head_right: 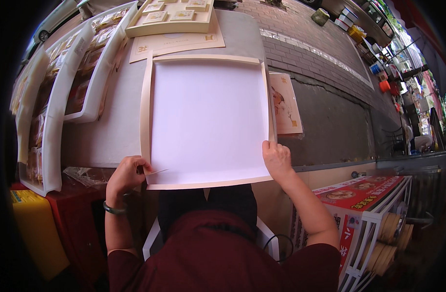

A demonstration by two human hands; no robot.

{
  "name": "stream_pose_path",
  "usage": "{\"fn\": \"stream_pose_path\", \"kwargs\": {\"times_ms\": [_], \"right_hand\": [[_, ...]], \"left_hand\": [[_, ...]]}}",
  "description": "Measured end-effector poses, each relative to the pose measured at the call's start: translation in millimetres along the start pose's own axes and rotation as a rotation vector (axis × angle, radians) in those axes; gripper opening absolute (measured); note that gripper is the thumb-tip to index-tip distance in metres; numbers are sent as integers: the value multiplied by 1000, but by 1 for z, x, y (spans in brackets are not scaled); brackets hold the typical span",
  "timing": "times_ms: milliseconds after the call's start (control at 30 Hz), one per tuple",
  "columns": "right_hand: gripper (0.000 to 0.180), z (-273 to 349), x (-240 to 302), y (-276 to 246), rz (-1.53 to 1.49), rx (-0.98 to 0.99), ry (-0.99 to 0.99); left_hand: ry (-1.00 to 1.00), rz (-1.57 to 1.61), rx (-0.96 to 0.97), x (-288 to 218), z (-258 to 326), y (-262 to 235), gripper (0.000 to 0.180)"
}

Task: The person assembles a large white and gold gift box by folding the cardboard sides upward and securing the corners together by hand.

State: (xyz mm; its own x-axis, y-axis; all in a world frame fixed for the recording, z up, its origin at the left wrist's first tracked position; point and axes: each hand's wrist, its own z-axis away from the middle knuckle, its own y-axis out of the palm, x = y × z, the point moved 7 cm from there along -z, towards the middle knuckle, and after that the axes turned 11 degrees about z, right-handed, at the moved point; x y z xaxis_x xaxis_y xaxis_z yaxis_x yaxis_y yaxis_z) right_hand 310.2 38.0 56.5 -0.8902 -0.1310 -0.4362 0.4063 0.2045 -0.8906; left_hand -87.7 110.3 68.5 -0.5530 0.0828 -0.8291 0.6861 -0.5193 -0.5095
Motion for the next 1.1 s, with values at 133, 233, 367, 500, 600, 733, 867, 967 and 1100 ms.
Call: {"fn": "stream_pose_path", "kwargs": {"times_ms": [133,233,367,500,600,733,867,967,1100], "right_hand": [[6,0,-3,0,-85,55,-30],[6,5,-16,-1,-319,35,67],[11,11,-24,2,-574,11,61],[25,21,-32,-10,-605,0,-82],[33,28,-36,-22,-581,60,-170],[39,38,-30,-35,-464,84,-295],[38,44,-27,-31,-430,-2,-290],[35,47,-28,-27,-440,-37,-269],[26,47,-32,-26,-468,-56,-236]], "left_hand": [[-11,3,0,0,1,0,19],[-8,24,-5,2,1,0,17],[-5,23,-10,6,0,1,15],[-51,23,2,2,0,1,17],[-63,-8,-1,4,0,1,18],[-64,-29,5,2,-1,2,18],[-63,-25,2,2,-1,2,18],[-65,-8,2,-3,-1,1,18],[-57,-55,8,0,-1,1,18]]}}
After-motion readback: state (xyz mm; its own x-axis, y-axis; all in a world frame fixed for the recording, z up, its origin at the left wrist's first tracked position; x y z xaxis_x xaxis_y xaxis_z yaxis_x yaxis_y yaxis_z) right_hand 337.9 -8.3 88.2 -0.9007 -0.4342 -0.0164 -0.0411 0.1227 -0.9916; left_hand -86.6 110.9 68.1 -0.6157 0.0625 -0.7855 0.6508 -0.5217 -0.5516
